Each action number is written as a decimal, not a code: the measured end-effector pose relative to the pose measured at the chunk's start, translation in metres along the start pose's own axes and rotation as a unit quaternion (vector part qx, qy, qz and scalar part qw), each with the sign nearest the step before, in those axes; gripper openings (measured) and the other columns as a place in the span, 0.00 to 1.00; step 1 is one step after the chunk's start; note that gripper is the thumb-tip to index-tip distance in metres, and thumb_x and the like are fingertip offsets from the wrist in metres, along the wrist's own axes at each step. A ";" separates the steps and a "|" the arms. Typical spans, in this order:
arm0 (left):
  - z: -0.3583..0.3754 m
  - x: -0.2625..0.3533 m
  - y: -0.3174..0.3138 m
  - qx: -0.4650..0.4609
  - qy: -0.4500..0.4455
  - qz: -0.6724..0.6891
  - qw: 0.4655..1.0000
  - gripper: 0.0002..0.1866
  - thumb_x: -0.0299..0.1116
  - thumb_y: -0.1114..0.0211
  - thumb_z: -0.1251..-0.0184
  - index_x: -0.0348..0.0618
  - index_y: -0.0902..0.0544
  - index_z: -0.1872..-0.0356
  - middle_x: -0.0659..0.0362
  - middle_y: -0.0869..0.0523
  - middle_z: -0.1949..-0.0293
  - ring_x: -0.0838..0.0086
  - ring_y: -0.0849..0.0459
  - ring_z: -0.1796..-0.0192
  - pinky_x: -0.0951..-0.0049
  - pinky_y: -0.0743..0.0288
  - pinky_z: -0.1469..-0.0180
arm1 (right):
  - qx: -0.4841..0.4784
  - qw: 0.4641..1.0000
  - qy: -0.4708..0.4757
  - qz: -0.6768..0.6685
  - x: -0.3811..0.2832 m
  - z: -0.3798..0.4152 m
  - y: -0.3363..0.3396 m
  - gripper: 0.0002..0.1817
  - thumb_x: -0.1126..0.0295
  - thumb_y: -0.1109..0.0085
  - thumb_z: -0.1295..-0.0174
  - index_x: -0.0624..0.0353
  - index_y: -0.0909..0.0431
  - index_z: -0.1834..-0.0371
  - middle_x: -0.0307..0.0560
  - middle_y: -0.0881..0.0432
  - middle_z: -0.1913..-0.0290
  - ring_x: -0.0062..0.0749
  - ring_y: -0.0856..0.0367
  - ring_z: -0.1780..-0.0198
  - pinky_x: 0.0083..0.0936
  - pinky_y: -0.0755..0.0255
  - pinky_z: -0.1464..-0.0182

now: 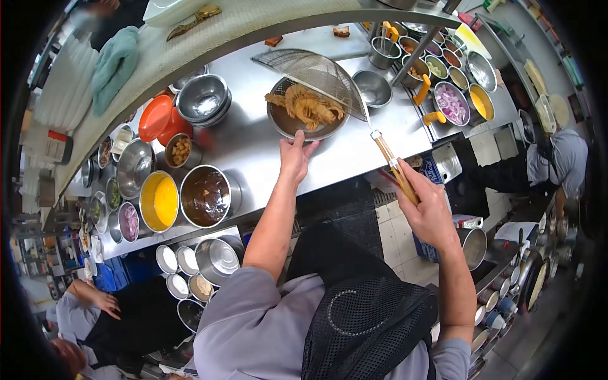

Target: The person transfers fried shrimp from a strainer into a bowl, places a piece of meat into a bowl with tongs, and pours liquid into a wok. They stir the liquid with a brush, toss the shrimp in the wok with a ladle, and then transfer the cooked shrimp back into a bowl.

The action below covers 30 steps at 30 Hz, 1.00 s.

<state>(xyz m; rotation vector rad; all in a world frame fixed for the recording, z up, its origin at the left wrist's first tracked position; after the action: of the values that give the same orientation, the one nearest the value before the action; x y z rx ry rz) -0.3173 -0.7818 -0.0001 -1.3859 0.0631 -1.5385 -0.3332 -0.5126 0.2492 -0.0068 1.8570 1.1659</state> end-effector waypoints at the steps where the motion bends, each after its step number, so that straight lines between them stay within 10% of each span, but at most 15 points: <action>1: -0.002 -0.003 0.001 0.013 -0.006 -0.001 1.000 0.17 0.32 0.45 0.24 0.33 0.41 0.49 0.44 0.27 0.46 0.52 0.17 0.51 0.64 0.15 0.50 | 0.001 1.000 -0.002 0.000 0.002 0.002 -0.001 0.30 0.79 0.44 0.41 0.65 0.33 0.32 0.60 0.19 0.61 0.53 0.19 0.62 0.36 0.25 0.57; 7: 0.007 -0.002 0.000 0.051 0.005 0.023 0.998 0.15 0.33 0.45 0.24 0.34 0.41 0.53 0.41 0.27 0.45 0.44 0.17 0.50 0.63 0.16 0.47 | 0.036 0.992 -0.083 -0.090 0.021 0.027 0.001 0.28 0.78 0.44 0.37 0.64 0.33 0.31 0.51 0.18 0.61 0.27 0.20 0.71 0.26 0.25 0.67; 10: 0.004 -0.005 0.003 0.048 -0.012 0.030 0.998 0.16 0.33 0.44 0.24 0.34 0.41 0.53 0.42 0.28 0.45 0.44 0.17 0.49 0.62 0.16 0.46 | 0.066 0.893 -0.258 -0.362 0.051 0.067 -0.008 0.29 0.78 0.46 0.34 0.63 0.38 0.28 0.43 0.22 0.65 0.12 0.36 0.85 0.13 0.44 0.86; 14: 0.009 -0.013 0.016 0.045 -0.004 0.012 0.999 0.31 0.44 0.38 0.28 0.34 0.44 0.40 0.45 0.32 0.41 0.42 0.19 0.46 0.58 0.18 0.46 | 0.126 0.818 -0.297 -0.477 0.090 0.149 -0.009 0.31 0.75 0.44 0.36 0.63 0.38 0.28 0.42 0.25 0.68 0.16 0.34 0.85 0.15 0.41 0.88; 18: 0.051 -0.050 0.056 0.082 0.032 -0.197 0.976 0.24 0.48 0.44 0.26 0.48 0.41 0.40 0.50 0.28 0.45 0.54 0.18 0.54 0.54 0.17 0.53 | 0.243 0.687 -0.329 -0.601 0.094 0.267 -0.010 0.31 0.72 0.42 0.36 0.62 0.38 0.30 0.44 0.24 0.67 0.16 0.35 0.85 0.14 0.40 0.88; 21: 0.087 -0.091 0.043 -0.081 0.081 -0.342 0.933 0.17 0.46 0.44 0.25 0.47 0.35 0.50 0.58 0.22 0.58 0.72 0.19 0.68 0.76 0.24 0.71 | 0.359 0.627 -0.279 -0.632 0.082 0.364 -0.025 0.31 0.68 0.42 0.34 0.60 0.42 0.29 0.43 0.26 0.64 0.14 0.34 0.82 0.13 0.37 0.88; 30: 0.200 -0.231 -0.149 -0.523 0.157 -0.405 0.734 0.12 0.38 0.41 0.25 0.45 0.33 0.55 0.62 0.27 0.68 0.81 0.24 0.72 0.84 0.32 0.75 | 0.846 0.377 -0.256 -0.278 -0.035 0.589 -0.075 0.30 0.75 0.44 0.36 0.55 0.37 0.30 0.40 0.25 0.68 0.17 0.32 0.83 0.17 0.37 0.87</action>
<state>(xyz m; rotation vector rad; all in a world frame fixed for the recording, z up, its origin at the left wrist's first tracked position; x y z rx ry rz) -0.2996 -0.4424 -0.0040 -2.1495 0.7188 -2.6966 0.1242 -0.1476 0.1404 0.7183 1.3699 -1.4152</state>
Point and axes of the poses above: each hand's wrist, its own z-axis away from the middle knuckle, its own y-axis out of the back of the hand, x = y × z, the point moved 5 cm from there along -z, towards the middle knuckle
